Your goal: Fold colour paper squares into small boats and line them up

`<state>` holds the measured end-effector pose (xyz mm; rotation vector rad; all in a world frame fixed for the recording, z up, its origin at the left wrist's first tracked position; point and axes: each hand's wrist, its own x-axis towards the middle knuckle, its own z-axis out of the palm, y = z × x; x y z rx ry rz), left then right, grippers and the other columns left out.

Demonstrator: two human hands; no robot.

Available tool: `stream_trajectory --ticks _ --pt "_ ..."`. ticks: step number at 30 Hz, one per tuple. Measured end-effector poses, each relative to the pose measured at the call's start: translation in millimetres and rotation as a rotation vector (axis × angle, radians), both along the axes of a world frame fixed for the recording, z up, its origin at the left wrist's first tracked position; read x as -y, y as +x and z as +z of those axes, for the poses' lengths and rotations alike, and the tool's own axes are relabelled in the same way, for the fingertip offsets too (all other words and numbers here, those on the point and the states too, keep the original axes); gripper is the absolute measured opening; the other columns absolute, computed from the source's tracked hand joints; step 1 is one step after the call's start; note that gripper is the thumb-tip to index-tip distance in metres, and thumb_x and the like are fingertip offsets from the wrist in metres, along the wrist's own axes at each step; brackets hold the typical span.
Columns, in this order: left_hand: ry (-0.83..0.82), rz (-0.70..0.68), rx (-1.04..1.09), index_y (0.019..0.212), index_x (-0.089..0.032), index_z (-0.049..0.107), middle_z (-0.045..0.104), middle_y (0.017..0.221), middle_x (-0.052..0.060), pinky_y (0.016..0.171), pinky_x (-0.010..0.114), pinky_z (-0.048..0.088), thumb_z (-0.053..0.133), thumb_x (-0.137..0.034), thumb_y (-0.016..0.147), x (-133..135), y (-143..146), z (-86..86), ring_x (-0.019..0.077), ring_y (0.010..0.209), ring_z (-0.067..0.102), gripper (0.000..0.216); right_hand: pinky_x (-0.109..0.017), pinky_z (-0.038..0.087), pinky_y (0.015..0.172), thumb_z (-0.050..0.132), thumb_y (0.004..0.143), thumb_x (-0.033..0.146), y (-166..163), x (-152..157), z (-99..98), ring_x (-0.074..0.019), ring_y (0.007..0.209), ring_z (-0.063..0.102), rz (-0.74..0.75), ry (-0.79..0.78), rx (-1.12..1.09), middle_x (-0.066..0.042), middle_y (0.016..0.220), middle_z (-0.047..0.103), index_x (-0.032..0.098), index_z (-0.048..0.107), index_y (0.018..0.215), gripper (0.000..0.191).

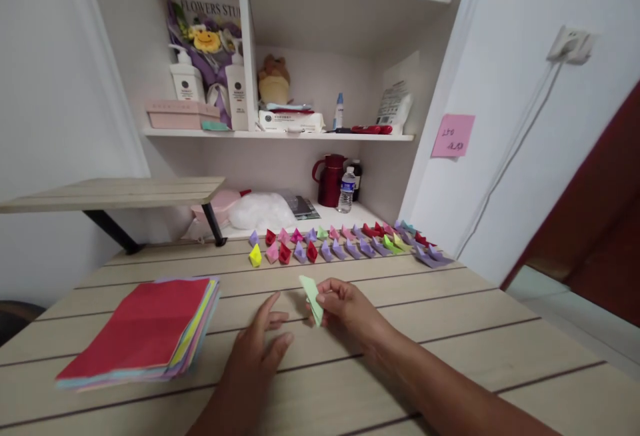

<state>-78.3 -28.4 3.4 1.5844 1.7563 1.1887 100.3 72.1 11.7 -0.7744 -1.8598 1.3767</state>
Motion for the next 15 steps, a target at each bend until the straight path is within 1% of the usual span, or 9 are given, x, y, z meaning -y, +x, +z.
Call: stream_trajectory --ticks 2,3,4,6,9,10,12,13,15 --pt "-0.03 0.057 0.254 0.131 -0.015 0.046 0.069 0.112 0.012 0.091 0.038 0.051 0.051 -0.045 0.085 -17.9 5.6 4.2 0.0213 0.098 0.069 0.055 -0.034 0.054 0.072 0.054 0.089 0.051 -1.7 -1.0 -0.3 -0.0196 0.072 0.07 0.004 -0.136 -0.128 -0.007 0.079 0.072 0.018 0.056 0.088 0.034" --pt "-0.038 0.086 0.316 0.126 -0.013 0.048 0.069 0.11 0.013 0.088 0.038 0.053 0.048 -0.05 0.085 -27.2 9.0 5.6 0.0215 0.093 0.07 0.055 -0.035 0.054 0.077 0.056 0.087 0.053 -0.7 -0.7 -0.9 -0.0198 0.076 0.071 0.005 -0.184 -0.172 -0.008 0.082 0.073 0.018 0.056 0.087 0.035" --pt "-0.041 0.114 0.346 0.122 -0.012 0.049 0.068 0.109 0.014 0.086 0.039 0.053 0.044 -0.053 0.086 -35.7 12.9 5.9 0.022 0.089 0.071 0.055 -0.036 0.053 0.081 0.059 0.086 0.053 1.4 0.0 -1.5 -0.0198 0.081 0.071 0.005 -0.241 -0.218 -0.008 0.084 0.073 0.018 0.056 0.086 0.035" --pt "-0.032 0.155 0.338 0.118 -0.013 0.051 0.065 0.113 0.015 0.087 0.042 0.052 0.036 -0.058 0.089 -48.3 21.4 3.0 0.0233 0.09 0.07 0.056 -0.034 0.051 0.086 0.069 0.081 0.046 7.4 1.4 -2.9 -0.0184 0.088 0.07 0.008 -0.413 -0.35 -0.007 0.088 0.073 0.017 0.06 0.088 0.031" --pt "0.042 0.143 0.285 0.117 -0.019 0.053 0.061 0.121 0.012 0.097 0.043 0.048 0.036 -0.061 0.09 -51.6 34.9 -8.5 0.0241 0.103 0.065 0.054 -0.025 0.05 0.081 0.083 0.07 0.027 15.1 2.1 -3.8 -0.0125 0.079 0.066 0.001 -0.705 -0.6 -0.002 0.083 0.071 0.016 0.067 0.084 0.024" --pt "0.096 0.104 0.249 0.119 -0.021 0.053 0.061 0.123 0.011 0.098 0.042 0.047 0.037 -0.061 0.09 -49.2 39.0 -12.7 0.0238 0.106 0.064 0.053 -0.022 0.05 0.077 0.085 0.068 0.022 16.3 1.9 -3.8 -0.0107 0.075 0.064 -0.002 -0.756 -0.654 -0.001 0.079 0.07 0.015 0.068 0.081 0.022" --pt "0.182 -0.013 0.201 0.127 -0.025 0.052 0.062 0.126 0.008 0.098 0.04 0.047 0.045 -0.061 0.087 -42.6 45.7 -18.9 0.0232 0.107 0.062 0.055 -0.02 0.049 0.072 0.084 0.069 0.019 16.6 1.4 -4.0 -0.0095 0.071 0.063 -0.003 -0.775 -0.688 0.0 0.075 0.068 0.014 0.069 0.078 0.018" --pt "0.196 -0.056 0.184 0.129 -0.026 0.051 0.063 0.126 0.007 0.096 0.039 0.048 0.052 -0.061 0.084 -39.6 48.0 -20.4 0.0229 0.105 0.063 0.057 -0.02 0.05 0.071 0.083 0.07 0.019 16.1 1.0 -4.4 -0.0096 0.071 0.063 -0.001 -0.775 -0.69 -0.001 0.075 0.068 0.014 0.069 0.078 0.017" --pt "0.146 -0.055 0.182 0.125 -0.029 0.055 0.069 0.113 0.003 0.087 0.036 0.051 0.063 -0.052 0.078 -36.0 50.3 -19.6 0.0204 0.09 0.066 0.053 -0.021 0.05 0.071 0.082 0.071 0.019 15.0 0.3 -6.4 -0.0103 0.071 0.064 -0.003 -0.78 -0.69 -0.002 0.076 0.069 0.013 0.069 0.079 0.017"
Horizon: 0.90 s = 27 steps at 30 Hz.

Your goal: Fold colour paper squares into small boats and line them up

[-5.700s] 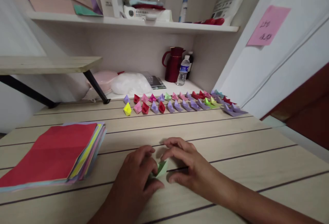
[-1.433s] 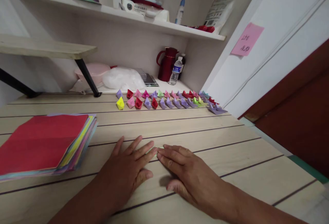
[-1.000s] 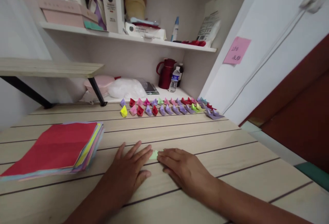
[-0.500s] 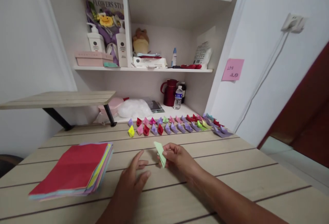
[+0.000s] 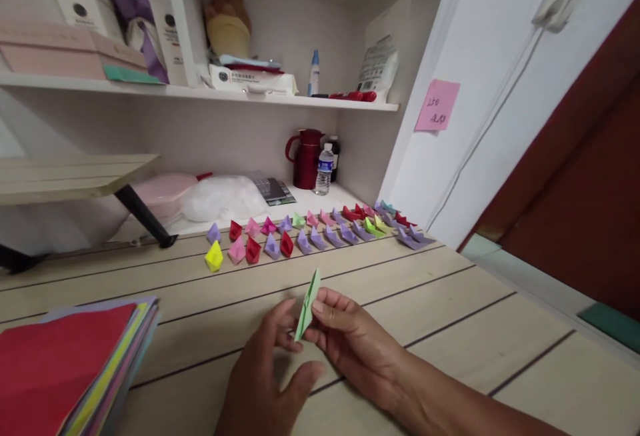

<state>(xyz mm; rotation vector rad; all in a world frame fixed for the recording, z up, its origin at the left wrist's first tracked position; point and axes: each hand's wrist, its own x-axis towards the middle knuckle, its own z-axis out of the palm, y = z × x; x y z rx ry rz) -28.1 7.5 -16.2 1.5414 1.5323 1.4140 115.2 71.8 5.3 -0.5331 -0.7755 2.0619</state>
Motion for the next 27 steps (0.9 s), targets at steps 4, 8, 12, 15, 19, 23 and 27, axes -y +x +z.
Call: stream_trajectory --ticks 4,8,12,15,19,23,27 --pt "-0.167 0.123 0.101 0.092 -0.028 0.068 0.067 0.069 -0.005 0.068 0.027 0.049 0.064 -0.042 0.077 -0.6 -1.9 12.2 0.0152 0.063 0.062 0.021 -0.024 0.052 0.077 0.083 0.07 0.017 0.1 -1.2 -5.4 -0.0113 0.075 0.064 -0.005 -0.018 0.026 -0.001 0.078 0.068 0.013 0.067 0.081 0.02" --pt "-0.229 0.181 0.244 0.08 -0.024 0.069 0.059 0.054 -0.006 0.057 0.022 0.044 0.067 -0.043 0.072 -0.7 -2.3 24.5 0.0122 0.054 0.056 0.021 -0.026 0.052 0.078 0.083 0.071 0.022 2.3 -0.5 -4.1 -0.0129 0.077 0.065 0.049 0.019 0.133 -0.004 0.082 0.068 0.013 0.063 0.081 0.025" --pt "-0.273 0.203 0.293 0.076 -0.022 0.068 0.056 0.052 -0.007 0.051 0.019 0.039 0.066 -0.042 0.072 2.6 1.7 27.9 0.0094 0.048 0.049 0.021 -0.027 0.05 0.073 0.086 0.066 0.023 6.1 0.2 3.8 -0.0139 0.079 0.064 0.089 0.176 0.279 -0.002 0.09 0.067 0.018 0.06 0.1 0.043" --pt "-0.273 0.211 0.267 0.074 -0.021 0.066 0.058 0.056 -0.006 0.049 0.019 0.037 0.065 -0.04 0.071 4.5 2.2 25.1 0.0088 0.048 0.046 0.019 -0.025 0.047 0.072 0.089 0.061 0.02 12.3 -4.4 7.4 -0.0114 0.08 0.06 0.02 0.376 0.41 0.0 0.109 0.063 0.028 0.055 0.12 0.069" --pt "-0.252 0.217 0.113 0.073 -0.022 0.065 0.052 0.055 -0.006 0.048 0.021 0.036 0.061 -0.04 0.072 3.4 -4.6 18.9 0.0105 0.05 0.045 0.019 -0.023 0.043 0.065 0.077 0.077 0.025 21.2 -13.0 6.0 -0.0095 0.067 0.054 -0.052 0.608 0.53 0.003 0.08 0.062 0.021 0.061 0.092 0.023" --pt "-0.198 0.253 -0.04 0.077 -0.024 0.065 0.059 0.06 -0.005 0.053 0.022 0.04 0.057 -0.04 0.075 1.6 -12.2 15.6 0.0126 0.054 0.052 0.018 -0.026 0.047 0.069 0.074 0.079 0.023 24.5 -11.9 6.4 -0.0145 0.08 0.059 -0.064 0.728 0.674 -0.002 0.093 0.064 0.021 0.056 0.088 0.021" --pt "-0.082 0.352 -0.237 0.076 -0.027 0.066 0.065 0.065 -0.006 0.06 0.023 0.042 0.055 -0.035 0.077 2.6 -15.5 13.3 0.013 0.059 0.057 0.013 -0.035 0.047 0.094 0.077 0.075 0.015 25.0 -5.3 13.6 -0.0232 0.124 0.048 -0.14 1.067 0.854 -0.008 0.145 0.037 0.03 0.043 0.131 0.068"
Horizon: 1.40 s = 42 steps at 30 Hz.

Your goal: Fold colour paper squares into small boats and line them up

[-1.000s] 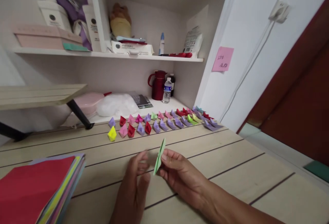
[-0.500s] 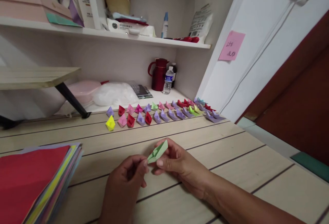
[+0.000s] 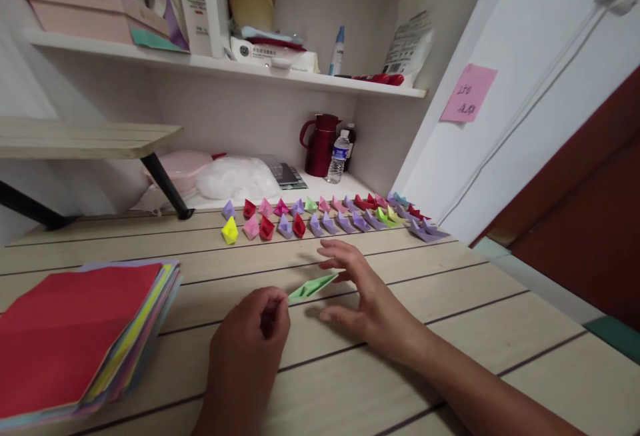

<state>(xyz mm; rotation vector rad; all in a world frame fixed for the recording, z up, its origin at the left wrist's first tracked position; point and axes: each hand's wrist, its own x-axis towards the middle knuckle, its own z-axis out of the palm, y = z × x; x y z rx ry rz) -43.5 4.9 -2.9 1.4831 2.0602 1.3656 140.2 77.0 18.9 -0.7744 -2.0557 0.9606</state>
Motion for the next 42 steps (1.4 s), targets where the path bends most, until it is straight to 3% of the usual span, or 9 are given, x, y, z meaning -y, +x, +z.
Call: stream_trajectory --ticks 4,7,12,17,21,25,30,36,42 --pt "0.031 -0.026 -0.175 0.078 -0.028 0.066 0.066 0.065 -0.007 0.061 0.024 0.041 0.054 -0.032 0.08 2.4 -0.9 -4.9 0.013 0.06 0.058 0.012 -0.037 0.038 0.107 0.066 0.084 0.011 2.1 3.4 5.8 -0.0233 0.137 0.035 0.074 0.346 0.092 -0.008 0.14 0.044 0.027 0.053 0.121 0.043" --pt "0.025 -0.052 -0.187 0.077 -0.027 0.065 0.065 0.066 -0.005 0.062 0.025 0.041 0.054 -0.031 0.081 4.0 0.1 -5.8 0.0138 0.061 0.058 0.012 -0.031 0.045 0.096 0.059 0.089 0.009 3.3 3.5 5.8 -0.0205 0.122 0.051 0.062 0.368 0.098 -0.008 0.122 0.058 0.024 0.061 0.103 0.021" --pt "0.007 -0.166 0.156 0.077 -0.025 0.062 0.063 0.07 -0.003 0.065 0.026 0.043 0.056 -0.037 0.083 2.7 0.2 2.6 0.0148 0.067 0.059 0.015 -0.025 0.045 0.064 0.066 0.086 0.019 -0.2 2.0 3.9 -0.014 0.07 0.059 -0.058 0.032 0.049 -0.001 0.079 0.067 0.02 0.064 0.08 0.006" --pt "0.138 -0.259 0.508 0.107 -0.025 0.057 0.064 0.105 0.005 0.086 0.035 0.044 0.055 -0.05 0.085 -3.1 2.4 -0.2 0.021 0.097 0.06 0.034 -0.024 0.043 0.057 0.074 0.078 0.038 -6.6 -2.1 3.2 -0.0122 0.057 0.056 -0.052 -0.47 -0.176 0.001 0.061 0.064 0.018 0.06 0.077 0.025" --pt "0.153 -0.337 0.589 0.123 -0.029 0.046 0.054 0.124 0.006 0.085 0.034 0.044 0.064 -0.043 0.079 -6.2 6.4 -12.9 0.018 0.096 0.059 0.05 -0.025 0.043 0.058 0.077 0.073 0.046 -6.3 -4.7 2.2 -0.0121 0.057 0.057 -0.019 -0.55 -0.236 0.001 0.063 0.063 0.017 0.058 0.076 0.035" --pt "0.079 -0.413 0.452 0.108 -0.027 0.054 0.062 0.109 0.004 0.081 0.032 0.045 0.061 -0.032 0.078 -5.1 6.0 -17.2 0.0166 0.086 0.06 0.031 -0.025 0.04 0.062 0.072 0.082 0.037 -2.8 -2.1 4.4 -0.0124 0.064 0.054 0.041 -0.4 -0.158 0.001 0.066 0.061 0.017 0.06 0.079 0.024" --pt "0.083 -0.437 0.33 0.089 -0.025 0.054 0.061 0.096 0.001 0.08 0.03 0.045 0.056 -0.026 0.078 -3.4 1.3 -5.5 0.0168 0.088 0.059 0.01 -0.025 0.038 0.062 0.067 0.085 0.031 -0.4 0.6 7.3 -0.0137 0.066 0.051 0.058 -0.289 -0.069 0.001 0.068 0.061 0.018 0.061 0.079 0.016" --pt "-0.158 -0.396 0.168 0.077 -0.024 0.056 0.058 0.07 -0.005 0.06 0.024 0.039 0.059 -0.023 0.074 -0.1 -4.8 8.9 0.0133 0.063 0.053 0.004 -0.025 0.038 0.062 0.065 0.085 0.026 1.1 -0.5 3.4 -0.0139 0.066 0.05 0.09 -0.257 -0.026 0.001 0.069 0.062 0.019 0.06 0.078 0.012" --pt "-0.27 -0.376 0.078 0.073 -0.024 0.061 0.057 0.056 -0.005 0.058 0.026 0.038 0.059 -0.027 0.073 -1.2 -7.8 6.5 0.0156 0.059 0.054 0.003 -0.023 0.037 0.06 0.07 0.081 0.03 0.7 0.8 3.5 -0.0128 0.064 0.048 0.068 -0.24 0.077 0.002 0.07 0.06 0.019 0.063 0.08 0.013"
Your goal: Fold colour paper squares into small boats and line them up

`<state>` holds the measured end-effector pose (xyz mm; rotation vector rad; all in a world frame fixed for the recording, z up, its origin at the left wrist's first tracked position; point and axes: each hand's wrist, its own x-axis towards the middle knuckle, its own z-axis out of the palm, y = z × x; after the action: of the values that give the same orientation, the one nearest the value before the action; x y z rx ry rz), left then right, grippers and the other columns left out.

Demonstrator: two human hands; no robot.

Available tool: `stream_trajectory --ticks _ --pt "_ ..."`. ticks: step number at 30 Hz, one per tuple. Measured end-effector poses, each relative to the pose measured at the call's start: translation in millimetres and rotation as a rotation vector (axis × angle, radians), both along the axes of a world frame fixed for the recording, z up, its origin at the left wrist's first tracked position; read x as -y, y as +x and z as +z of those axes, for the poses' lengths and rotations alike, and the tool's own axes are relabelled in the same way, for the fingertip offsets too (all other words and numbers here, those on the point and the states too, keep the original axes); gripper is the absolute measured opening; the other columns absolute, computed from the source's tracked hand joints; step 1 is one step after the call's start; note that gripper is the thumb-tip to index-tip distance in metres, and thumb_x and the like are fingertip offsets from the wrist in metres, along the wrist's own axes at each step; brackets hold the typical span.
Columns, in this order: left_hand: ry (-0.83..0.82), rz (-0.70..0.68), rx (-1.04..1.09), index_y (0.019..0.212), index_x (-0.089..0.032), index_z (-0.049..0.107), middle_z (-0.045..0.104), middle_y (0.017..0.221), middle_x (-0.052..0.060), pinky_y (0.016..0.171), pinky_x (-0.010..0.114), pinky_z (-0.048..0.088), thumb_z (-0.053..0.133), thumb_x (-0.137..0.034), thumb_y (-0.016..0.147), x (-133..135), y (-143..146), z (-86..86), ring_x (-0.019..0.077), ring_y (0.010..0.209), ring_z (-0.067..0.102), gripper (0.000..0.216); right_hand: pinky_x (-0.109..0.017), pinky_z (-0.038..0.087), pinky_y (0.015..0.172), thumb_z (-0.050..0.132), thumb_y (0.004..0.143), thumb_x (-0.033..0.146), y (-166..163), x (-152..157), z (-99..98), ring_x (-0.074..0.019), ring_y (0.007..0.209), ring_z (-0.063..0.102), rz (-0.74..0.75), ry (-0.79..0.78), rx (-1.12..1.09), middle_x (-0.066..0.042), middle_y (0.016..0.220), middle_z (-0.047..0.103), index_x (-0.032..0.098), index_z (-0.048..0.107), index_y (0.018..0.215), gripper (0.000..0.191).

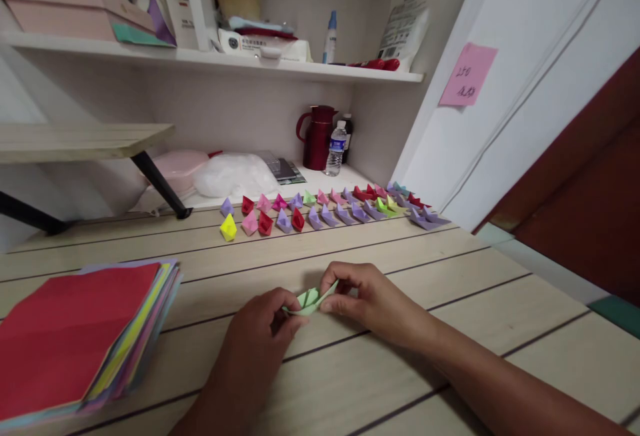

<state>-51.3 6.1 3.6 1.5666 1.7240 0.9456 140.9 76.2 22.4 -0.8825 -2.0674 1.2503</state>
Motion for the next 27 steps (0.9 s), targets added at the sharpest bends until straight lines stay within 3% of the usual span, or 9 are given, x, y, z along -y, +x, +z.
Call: stream_trajectory --ticks 7,12,16,22,24,27 --pt "-0.029 0.025 -0.027 0.07 -0.025 0.064 0.057 0.054 -0.006 0.055 0.026 0.039 0.061 -0.031 0.072 -0.5 2.1 -2.9 0.0155 0.054 0.056 0.007 -0.021 0.033 0.055 0.071 0.081 0.031 0.1 1.6 0.3 -0.0111 0.06 0.042 -0.018 0.034 0.055 0.004 0.064 0.053 0.018 0.063 0.076 0.016" --pt "-0.095 0.067 0.089 0.067 -0.024 0.063 0.054 0.049 -0.008 0.053 0.025 0.038 0.063 -0.033 0.071 0.7 7.4 -0.6 0.0138 0.049 0.056 0.009 -0.02 0.03 0.052 0.067 0.083 0.03 0.5 0.2 -4.6 -0.0101 0.057 0.039 -0.01 -0.039 0.038 0.004 0.062 0.05 0.018 0.059 0.074 0.017" --pt "-0.076 0.08 0.036 0.068 -0.024 0.062 0.054 0.049 -0.008 0.053 0.026 0.036 0.063 -0.032 0.07 1.6 9.0 -2.5 0.0135 0.05 0.052 0.008 -0.021 0.029 0.051 0.068 0.082 0.033 0.2 -0.6 -6.9 -0.0095 0.056 0.039 -0.008 -0.075 0.024 0.003 0.062 0.051 0.018 0.058 0.073 0.02" --pt "0.185 -0.006 0.169 0.061 -0.022 0.06 0.068 0.094 0.002 0.084 0.029 0.044 0.066 -0.023 0.062 -0.7 6.2 -4.4 0.0187 0.093 0.062 0.006 -0.02 0.025 0.048 0.072 0.079 0.042 3.2 -4.7 -9.8 -0.008 0.052 0.034 0.036 -0.18 0.019 0.006 0.057 0.045 0.017 0.058 0.074 0.029" --pt "0.116 -0.017 0.177 0.061 -0.022 0.062 0.068 0.089 0.001 0.078 0.028 0.045 0.065 -0.027 0.065 -1.2 6.2 -1.6 0.0175 0.085 0.062 0.007 -0.021 0.023 0.047 0.073 0.078 0.041 4.1 -6.1 -10.6 -0.0079 0.051 0.032 0.032 -0.204 0.027 0.007 0.056 0.044 0.017 0.06 0.074 0.028" --pt "-0.023 0.009 0.117 0.061 -0.023 0.065 0.062 0.063 -0.003 0.059 0.025 0.04 0.063 -0.032 0.068 -0.9 6.9 3.5 0.0143 0.061 0.053 0.012 -0.021 0.025 0.047 0.071 0.08 0.039 3.7 -5.4 -9.5 -0.0085 0.051 0.034 0.012 -0.178 0.078 0.006 0.056 0.046 0.018 0.062 0.074 0.024"
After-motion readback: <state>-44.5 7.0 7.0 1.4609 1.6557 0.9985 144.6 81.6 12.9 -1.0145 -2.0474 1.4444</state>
